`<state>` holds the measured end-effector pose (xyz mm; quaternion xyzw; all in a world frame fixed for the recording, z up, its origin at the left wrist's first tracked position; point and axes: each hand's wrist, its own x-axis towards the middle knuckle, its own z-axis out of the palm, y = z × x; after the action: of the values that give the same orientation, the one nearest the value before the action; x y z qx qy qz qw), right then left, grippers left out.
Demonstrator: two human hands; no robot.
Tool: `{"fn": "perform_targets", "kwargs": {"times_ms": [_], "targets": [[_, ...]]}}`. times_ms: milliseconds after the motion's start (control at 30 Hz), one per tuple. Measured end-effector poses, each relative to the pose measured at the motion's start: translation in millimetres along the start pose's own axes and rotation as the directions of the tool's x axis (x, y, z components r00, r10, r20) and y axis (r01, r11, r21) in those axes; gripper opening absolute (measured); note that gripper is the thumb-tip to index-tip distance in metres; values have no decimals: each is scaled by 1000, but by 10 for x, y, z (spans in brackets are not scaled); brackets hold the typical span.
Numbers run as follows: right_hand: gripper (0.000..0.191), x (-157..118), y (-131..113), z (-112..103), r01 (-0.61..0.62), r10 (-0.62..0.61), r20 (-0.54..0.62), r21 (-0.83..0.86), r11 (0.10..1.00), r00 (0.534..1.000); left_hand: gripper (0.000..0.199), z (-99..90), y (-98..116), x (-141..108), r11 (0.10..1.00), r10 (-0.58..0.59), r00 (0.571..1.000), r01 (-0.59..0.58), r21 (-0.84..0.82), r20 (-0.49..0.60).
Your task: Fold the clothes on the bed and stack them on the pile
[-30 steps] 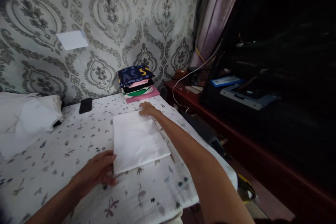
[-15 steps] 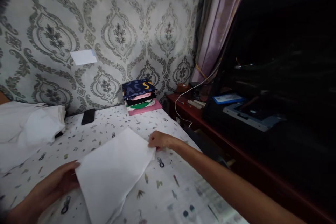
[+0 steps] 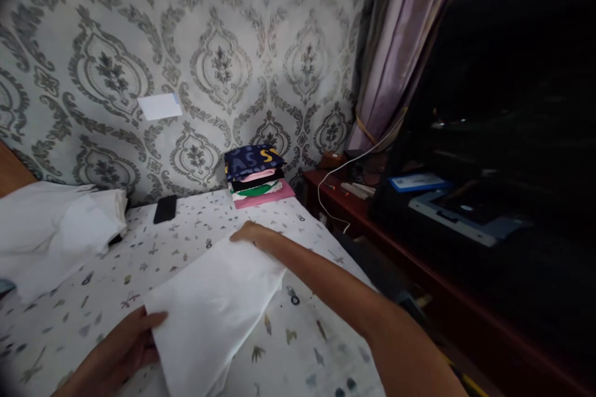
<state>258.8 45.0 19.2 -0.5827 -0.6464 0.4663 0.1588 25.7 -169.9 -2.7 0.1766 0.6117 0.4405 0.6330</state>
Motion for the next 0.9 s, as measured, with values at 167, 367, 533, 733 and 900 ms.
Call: {"fn": "perform_targets", "kwargs": {"times_ms": [167, 367, 533, 733, 900], "targets": [[12, -213, 113, -207, 4, -35, 124, 240, 971, 992, 84, 84, 120, 67, 997, 78, 997, -77, 27, -23], [38, -252, 233, -895, 352, -340, -113, 460, 815, 934, 74, 690, 876, 124, 946, 290, 954, -298, 125, 80], [30, 32, -69, -1721, 442, -326, -465, 163, 882, 823, 56, 1382, 1711, 548, 834, 513, 825, -544, 89, 236], [19, 810, -599, -2591, 366, -289, -621, -3, 931, 729, 45, 2058, 2779, 1371, 732, 659, 728, -678, 58, 189], [27, 1688, -800, -2776, 252, -251, -659, -96, 963, 709, 41, 2373, 3166, 2173, 653, 742, 670, -719, 238, -13]]}}
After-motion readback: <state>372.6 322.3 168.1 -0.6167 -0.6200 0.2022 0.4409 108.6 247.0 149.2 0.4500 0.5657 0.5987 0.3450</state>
